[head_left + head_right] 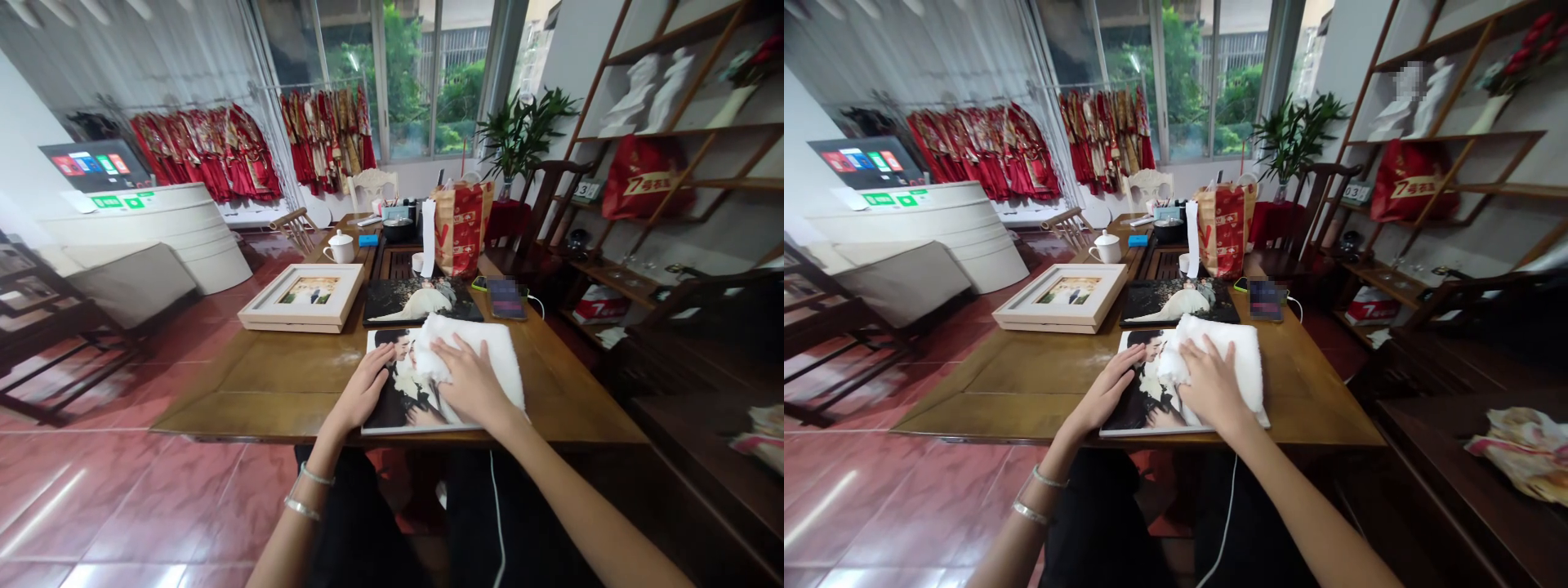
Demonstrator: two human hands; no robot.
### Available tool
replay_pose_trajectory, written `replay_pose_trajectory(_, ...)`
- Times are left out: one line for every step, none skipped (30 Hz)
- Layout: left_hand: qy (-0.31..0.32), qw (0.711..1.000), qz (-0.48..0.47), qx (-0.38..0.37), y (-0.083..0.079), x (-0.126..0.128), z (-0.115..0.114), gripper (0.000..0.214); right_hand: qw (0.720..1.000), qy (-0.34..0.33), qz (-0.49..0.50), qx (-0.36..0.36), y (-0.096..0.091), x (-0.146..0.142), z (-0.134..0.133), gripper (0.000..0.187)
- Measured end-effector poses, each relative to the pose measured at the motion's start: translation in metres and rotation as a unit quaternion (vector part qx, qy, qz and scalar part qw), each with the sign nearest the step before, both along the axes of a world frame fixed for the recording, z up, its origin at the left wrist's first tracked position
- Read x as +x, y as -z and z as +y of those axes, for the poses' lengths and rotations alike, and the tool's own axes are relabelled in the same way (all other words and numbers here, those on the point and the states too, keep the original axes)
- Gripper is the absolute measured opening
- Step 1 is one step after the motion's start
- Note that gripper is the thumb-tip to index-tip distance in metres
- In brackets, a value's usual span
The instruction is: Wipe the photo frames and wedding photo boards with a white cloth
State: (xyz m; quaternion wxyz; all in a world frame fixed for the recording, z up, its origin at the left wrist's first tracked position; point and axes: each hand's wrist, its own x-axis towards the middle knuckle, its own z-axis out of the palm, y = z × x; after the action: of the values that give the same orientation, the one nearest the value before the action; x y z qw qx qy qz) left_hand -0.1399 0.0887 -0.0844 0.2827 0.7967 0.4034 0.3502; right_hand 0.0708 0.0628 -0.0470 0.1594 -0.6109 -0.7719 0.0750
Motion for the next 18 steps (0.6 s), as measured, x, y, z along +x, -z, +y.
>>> replay_pose_trajectory(-0.001, 1.0, -0.004, 0.002, 0.001, 0.0, 0.0, 0.04, 1.0, -0.01, 0.001, 0.002, 0.0, -0.007, -0.007, 0.064)
replay_pose_trajectory(-0.001, 1.0, -0.008, 0.004, 0.002, 0.0, 0.001, 0.04, 1.0, -0.025, 0.003, 0.004, 0.0, -0.014, -0.017, 0.066)
replay_pose_trajectory(0.0, 1.0, -0.011, 0.006, 0.003, -0.001, 0.001, 0.04, 0.999, -0.045, 0.006, 0.005, 0.0, -0.02, -0.029, 0.068)
replay_pose_trajectory(0.0, 1.0, -0.015, 0.008, 0.004, -0.001, 0.002, 0.04, 0.998, -0.068, 0.009, 0.006, 0.0, -0.025, -0.042, 0.07)
replay_pose_trajectory(0.002, 1.0, -0.017, 0.01, 0.006, -0.001, 0.003, 0.04, 0.996, -0.094, 0.013, 0.004, 0.0, -0.028, -0.055, 0.073)
replay_pose_trajectory(0.003, 1.0, -0.02, 0.012, 0.007, -0.001, 0.003, 0.04, 0.993, -0.119, 0.02, 0.001, -0.001, -0.029, -0.068, 0.075)
replay_pose_trajectory(0.005, 1.0, -0.022, 0.015, 0.007, -0.001, 0.004, 0.04, 0.989, -0.144, 0.026, -0.006, -0.002, -0.029, -0.078, 0.077)
replay_pose_trajectory(0.007, 1.0, -0.024, 0.017, 0.008, -0.001, 0.004, 0.04, 0.985, -0.165, 0.035, -0.015, -0.004, -0.026, -0.086, 0.079)
replay_pose_trajectory(0.007, 0.999, -0.026, 0.019, 0.009, -0.001, 0.005, 0.04, 0.982, -0.18, 0.043, -0.025, -0.005, -0.022, -0.09, 0.079)
replay_pose_trajectory(0.007, 0.999, -0.028, 0.02, 0.009, -0.001, 0.005, 0.04, 0.981, -0.185, 0.051, -0.034, -0.006, -0.016, -0.091, 0.079)
replay_pose_trajectory(0.006, 0.999, -0.029, 0.02, 0.01, -0.001, 0.006, 0.039, 0.981, -0.18, 0.057, -0.041, -0.007, -0.01, -0.088, 0.079)
replay_pose_trajectory(0.005, 0.999, -0.03, 0.02, 0.01, -0.002, 0.006, 0.039, 0.983, -0.166, 0.06, -0.042, -0.006, -0.003, -0.082, 0.078)
replay_pose_trajectory(0.006, 0.999, -0.03, 0.021, 0.01, -0.002, 0.006, 0.04, 0.987, -0.144, 0.058, -0.038, -0.005, 0.005, -0.073, 0.076)
replay_pose_trajectory(0.008, 0.999, -0.029, 0.022, 0.01, -0.002, 0.006, 0.04, 0.992, -0.113, 0.053, -0.029, -0.003, 0.012, -0.062, 0.073)
replay_pose_trajectory(0.01, 0.999, -0.029, 0.023, 0.01, -0.002, 0.006, 0.041, 0.996, -0.077, 0.044, -0.017, 0.0, 0.018, -0.05, 0.069)
replay_pose_trajectory(0.01, 0.999, -0.029, 0.024, 0.01, -0.002, 0.005, 0.041, 0.999, -0.038, 0.032, -0.006, 0.002, 0.023, -0.037, 0.065)
replay_pose_trajectory(0.01, 0.999, -0.029, 0.025, 0.009, -0.002, 0.005, 0.041, 1.0, 0.002, 0.018, 0.002, 0.004, 0.027, -0.024, 0.063)
replay_pose_trajectory(0.009, 0.999, -0.028, 0.024, 0.009, -0.002, 0.005, 0.041, 0.999, 0.038, 0.002, 0.005, 0.006, 0.028, -0.012, 0.062)
